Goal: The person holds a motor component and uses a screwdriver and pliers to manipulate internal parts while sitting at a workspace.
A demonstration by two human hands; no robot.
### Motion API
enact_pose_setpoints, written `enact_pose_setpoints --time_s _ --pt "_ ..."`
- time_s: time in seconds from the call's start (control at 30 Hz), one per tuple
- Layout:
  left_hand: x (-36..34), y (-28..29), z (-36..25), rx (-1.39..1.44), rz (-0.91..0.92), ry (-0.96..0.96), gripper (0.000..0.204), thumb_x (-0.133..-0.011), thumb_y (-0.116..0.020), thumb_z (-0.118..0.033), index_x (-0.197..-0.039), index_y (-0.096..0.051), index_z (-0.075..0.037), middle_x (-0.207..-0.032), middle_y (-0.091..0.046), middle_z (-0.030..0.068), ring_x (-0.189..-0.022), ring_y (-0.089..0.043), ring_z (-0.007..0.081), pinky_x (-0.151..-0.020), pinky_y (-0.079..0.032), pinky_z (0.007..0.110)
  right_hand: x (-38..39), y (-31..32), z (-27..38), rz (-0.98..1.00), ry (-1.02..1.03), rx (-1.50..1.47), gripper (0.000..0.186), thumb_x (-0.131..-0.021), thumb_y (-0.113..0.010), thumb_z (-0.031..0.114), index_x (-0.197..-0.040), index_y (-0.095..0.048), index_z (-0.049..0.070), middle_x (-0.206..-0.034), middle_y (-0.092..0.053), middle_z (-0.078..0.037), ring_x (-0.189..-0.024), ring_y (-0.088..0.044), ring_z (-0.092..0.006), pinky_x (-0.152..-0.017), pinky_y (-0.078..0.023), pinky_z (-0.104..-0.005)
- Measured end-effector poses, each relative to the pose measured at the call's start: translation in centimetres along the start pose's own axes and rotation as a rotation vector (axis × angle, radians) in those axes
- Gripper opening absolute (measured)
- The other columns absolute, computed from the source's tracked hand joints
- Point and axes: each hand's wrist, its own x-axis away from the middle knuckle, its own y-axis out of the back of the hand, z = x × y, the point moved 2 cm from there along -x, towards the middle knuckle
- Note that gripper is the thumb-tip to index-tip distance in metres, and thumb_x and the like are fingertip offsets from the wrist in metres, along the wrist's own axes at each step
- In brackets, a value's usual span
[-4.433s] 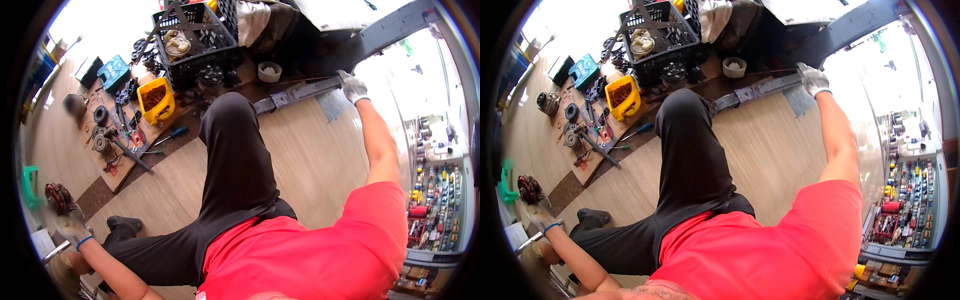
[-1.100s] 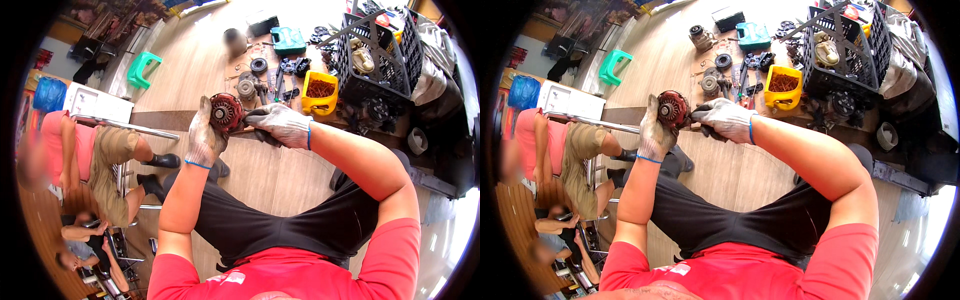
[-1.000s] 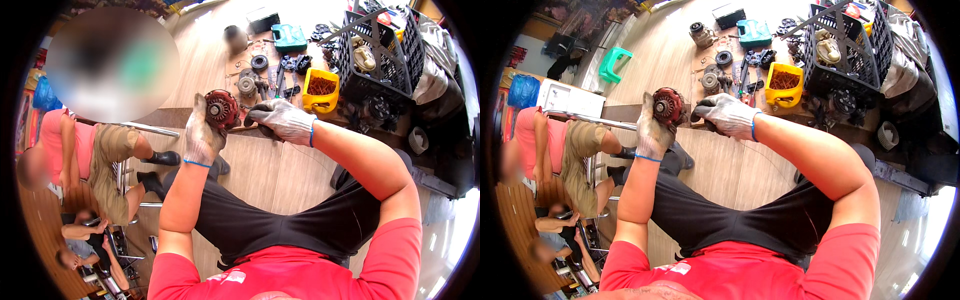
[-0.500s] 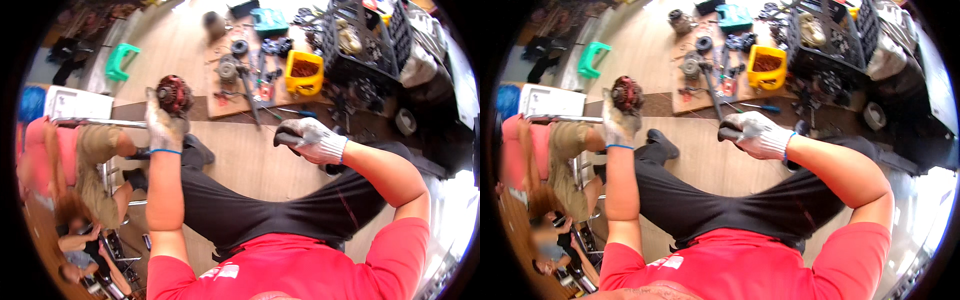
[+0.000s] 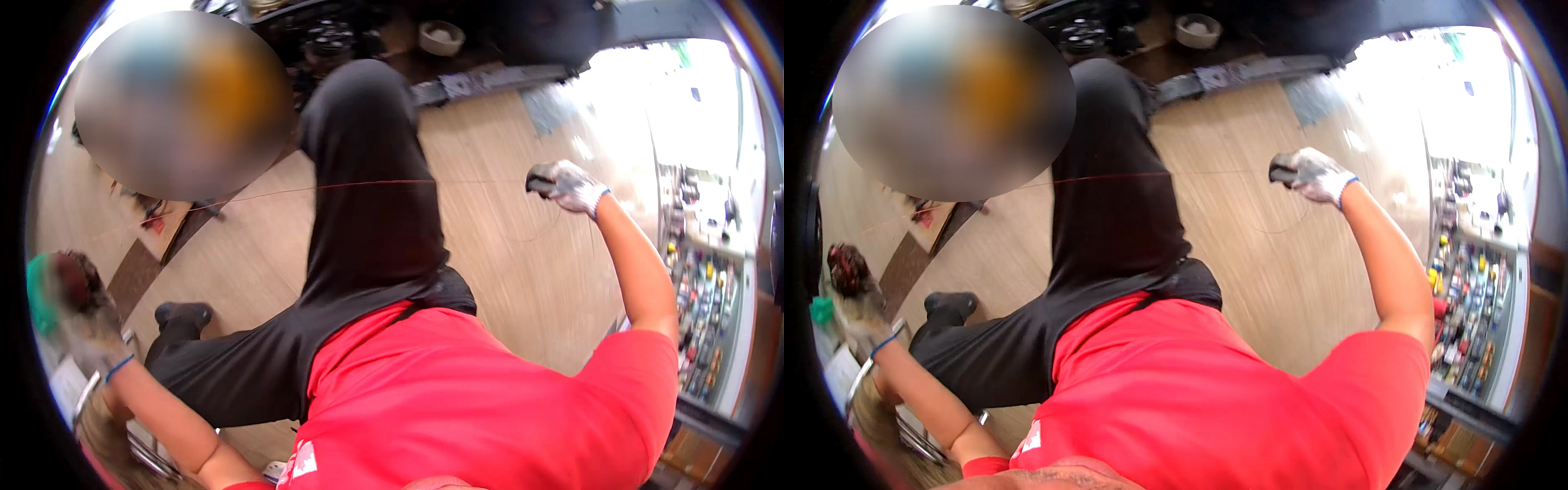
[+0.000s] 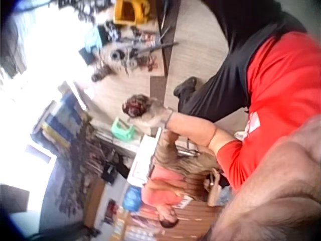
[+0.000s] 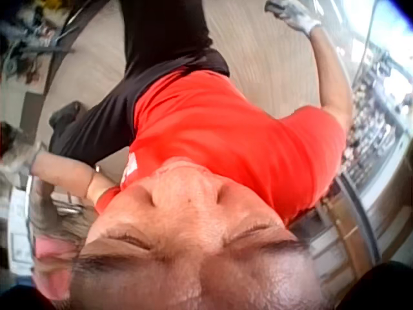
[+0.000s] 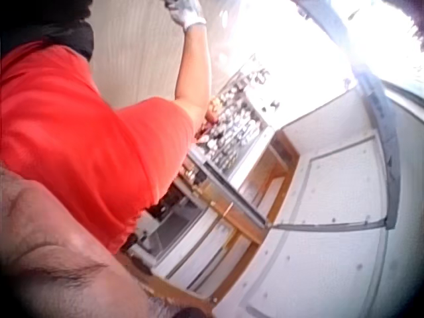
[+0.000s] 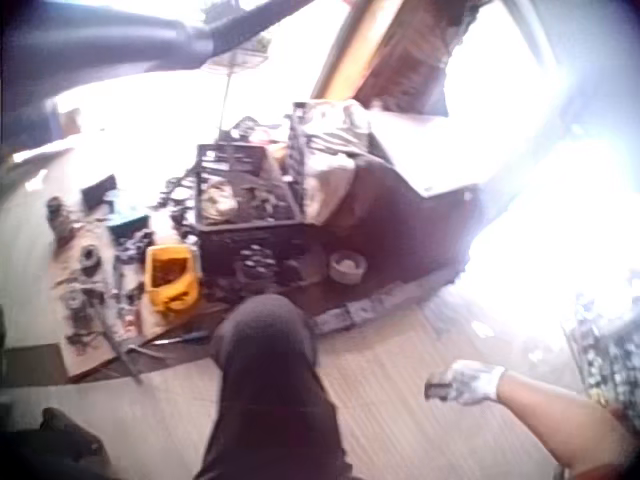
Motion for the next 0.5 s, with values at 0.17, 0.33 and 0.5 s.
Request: enact_pose_setpoints --time_s 0.17,0.33,0.5 --pt "-0.4 -4.0 0.9 -0.051 0.062 -0.033 0.048 -0.096 -0.058 -0.009 -0.141 -0.049 0.002 -0.142 -0.056 0.0105 -0.13 -0.055 0.0249 -0.114 -0.044 0.039 4.6 -8.0 -13.8 0.031 -0.182 0.143 0.015 -0.094 -0.054 0.012 -0.103 -0.067 0.009 -0.094 -0.071 -0.011 -0.085 -0.07 -0.0315 -0.072 -0.054 -0.0421" --pt "2.0 -4.7 0.2 -0.23 0.104 -0.018 0.046 -0.095 -0.064 -0.015 -0.136 -0.052 0.001 -0.132 -0.06 0.0108 -0.122 -0.059 0.0261 -0.103 -0.053 0.039 4.6 -13.6 -19.7 0.147 -0.499 0.115 0.03 -0.095 -0.058 0.032 -0.115 -0.07 0.013 -0.114 -0.072 -0.013 -0.1 -0.069 -0.0331 -0.086 -0.054 -0.0436" --pt "8.6 -9.6 -0.3 0.266 -0.044 0.137 0.049 -0.098 -0.064 -0.044 -0.127 -0.058 -0.005 -0.121 -0.064 0.0122 -0.103 -0.064 0.0247 -0.09 -0.055 0.04 -0.5 -11.6 -16.1 0.171 -0.599 -0.142 0.07 -0.09 -0.066 0.043 -0.148 -0.049 0.008 -0.143 -0.057 -0.02 -0.127 -0.058 -0.0323 -0.105 -0.048 -0.0421"
